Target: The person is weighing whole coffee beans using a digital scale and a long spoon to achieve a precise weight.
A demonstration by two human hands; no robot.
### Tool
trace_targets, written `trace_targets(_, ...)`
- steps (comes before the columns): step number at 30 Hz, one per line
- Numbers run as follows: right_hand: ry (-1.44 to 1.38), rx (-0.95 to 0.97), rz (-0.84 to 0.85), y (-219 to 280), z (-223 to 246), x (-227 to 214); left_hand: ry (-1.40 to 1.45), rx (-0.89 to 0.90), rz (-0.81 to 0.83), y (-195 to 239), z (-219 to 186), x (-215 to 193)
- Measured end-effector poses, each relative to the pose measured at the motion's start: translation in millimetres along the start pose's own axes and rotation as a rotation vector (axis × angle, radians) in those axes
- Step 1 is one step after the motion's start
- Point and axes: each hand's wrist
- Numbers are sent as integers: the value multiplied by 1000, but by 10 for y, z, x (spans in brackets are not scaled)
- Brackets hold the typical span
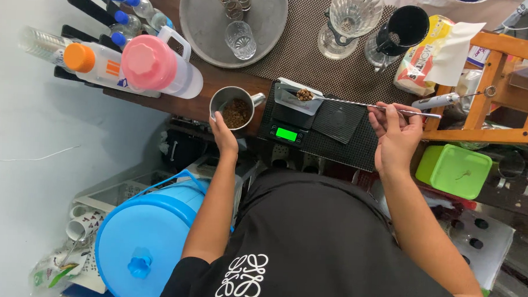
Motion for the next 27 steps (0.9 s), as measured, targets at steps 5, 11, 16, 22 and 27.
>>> trace_targets(5, 3, 12, -7, 8, 10, -15, 33, -63, -26, -202, 157, 101)
trace_targets(11, -3, 15, -8, 15, -11, -29, -80, -92, -11, -142, -45, 192)
trace_targets(16, -20, -6, -30, 50, -33, -9, -17, 174, -199, 187, -112, 143)
trace_targets(22, -25, -5, -32, 78, -16, 19, -258, 1084, 202, 728, -561, 296)
trace_targets(27, -32, -8, -21, 74, -90, 16, -344, 939, 304, 763, -396, 949)
Point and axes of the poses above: each hand's wrist, its own y-axis away from the middle knuckle, its own x-axis out of the palm, z = x × y, and after that the axes turned 2 degrees about x, right-handed
